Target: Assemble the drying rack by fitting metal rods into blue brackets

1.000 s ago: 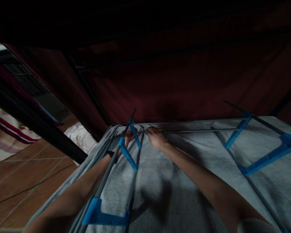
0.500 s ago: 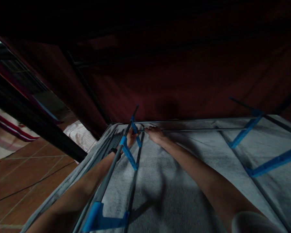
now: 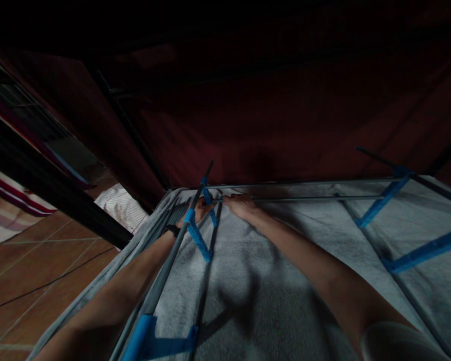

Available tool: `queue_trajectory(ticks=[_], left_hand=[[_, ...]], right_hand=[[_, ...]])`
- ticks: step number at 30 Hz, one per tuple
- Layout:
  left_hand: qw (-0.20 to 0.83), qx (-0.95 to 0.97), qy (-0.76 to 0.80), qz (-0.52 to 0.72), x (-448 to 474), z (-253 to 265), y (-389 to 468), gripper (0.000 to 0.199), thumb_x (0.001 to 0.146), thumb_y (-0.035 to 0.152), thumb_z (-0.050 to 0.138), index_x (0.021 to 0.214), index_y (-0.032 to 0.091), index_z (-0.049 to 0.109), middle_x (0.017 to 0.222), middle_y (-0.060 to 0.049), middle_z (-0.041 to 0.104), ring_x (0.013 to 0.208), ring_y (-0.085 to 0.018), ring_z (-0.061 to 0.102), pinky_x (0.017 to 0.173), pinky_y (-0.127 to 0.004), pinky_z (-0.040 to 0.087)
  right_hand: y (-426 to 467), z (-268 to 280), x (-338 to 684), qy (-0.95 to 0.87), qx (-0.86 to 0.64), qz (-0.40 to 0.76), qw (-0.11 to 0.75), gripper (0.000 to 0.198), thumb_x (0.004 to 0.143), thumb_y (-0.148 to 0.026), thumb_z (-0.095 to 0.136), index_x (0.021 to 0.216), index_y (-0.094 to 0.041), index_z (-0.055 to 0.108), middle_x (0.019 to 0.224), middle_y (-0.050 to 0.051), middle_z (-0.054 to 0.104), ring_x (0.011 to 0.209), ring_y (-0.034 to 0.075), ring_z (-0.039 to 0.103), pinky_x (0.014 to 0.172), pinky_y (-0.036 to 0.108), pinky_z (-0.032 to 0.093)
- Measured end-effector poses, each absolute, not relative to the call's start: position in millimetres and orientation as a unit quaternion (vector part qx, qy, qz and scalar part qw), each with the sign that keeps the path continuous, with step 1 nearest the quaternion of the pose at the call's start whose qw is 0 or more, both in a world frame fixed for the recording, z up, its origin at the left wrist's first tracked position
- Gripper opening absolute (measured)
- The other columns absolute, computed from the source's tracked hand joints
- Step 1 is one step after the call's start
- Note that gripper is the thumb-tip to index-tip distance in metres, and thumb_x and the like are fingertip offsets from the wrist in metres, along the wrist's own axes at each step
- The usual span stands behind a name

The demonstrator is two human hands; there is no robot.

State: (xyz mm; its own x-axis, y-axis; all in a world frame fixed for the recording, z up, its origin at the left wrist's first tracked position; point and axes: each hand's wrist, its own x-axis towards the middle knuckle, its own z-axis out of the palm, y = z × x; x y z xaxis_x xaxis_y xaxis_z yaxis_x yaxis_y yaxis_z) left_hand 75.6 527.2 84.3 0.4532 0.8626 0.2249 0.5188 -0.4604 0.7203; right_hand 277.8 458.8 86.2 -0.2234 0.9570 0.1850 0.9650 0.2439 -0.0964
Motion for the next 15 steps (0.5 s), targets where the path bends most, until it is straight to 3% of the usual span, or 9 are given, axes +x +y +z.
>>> queue_trajectory(ticks=[8,15], left_hand=[[0.275,0.794,0.448,0.304,82.2,90.4,518.6,0.004,0.080,0.020,0.062,0.077,0.018,0.060,0.069,-0.002,0.057,0.072,-0.018,0.053,0.069,-0.035,0.046],[0.255,0.790,0.469,0.301,86.3,89.6,518.4,0.005,0.077,0.020,0.063,0.077,0.019,0.058,0.073,-0.003,0.057,0.077,-0.019,0.055,0.075,-0.037,0.045]], right_hand=[[460.5,90.5,281.0,-0.783,-0.612,0.003,0.112,0.042,0.105,-0.043,0.032,0.131,-0.027,0.061,0.113,0.008,0.073,0.098,0.025,0.068,0.083,0.035,0.049],[456.7,94.7,284.8,-0.781,-0.615,0.013,0.110,0.041,0.105,-0.042,0.033,0.133,-0.029,0.060,0.114,0.006,0.073,0.099,0.024,0.068,0.085,0.034,0.049]])
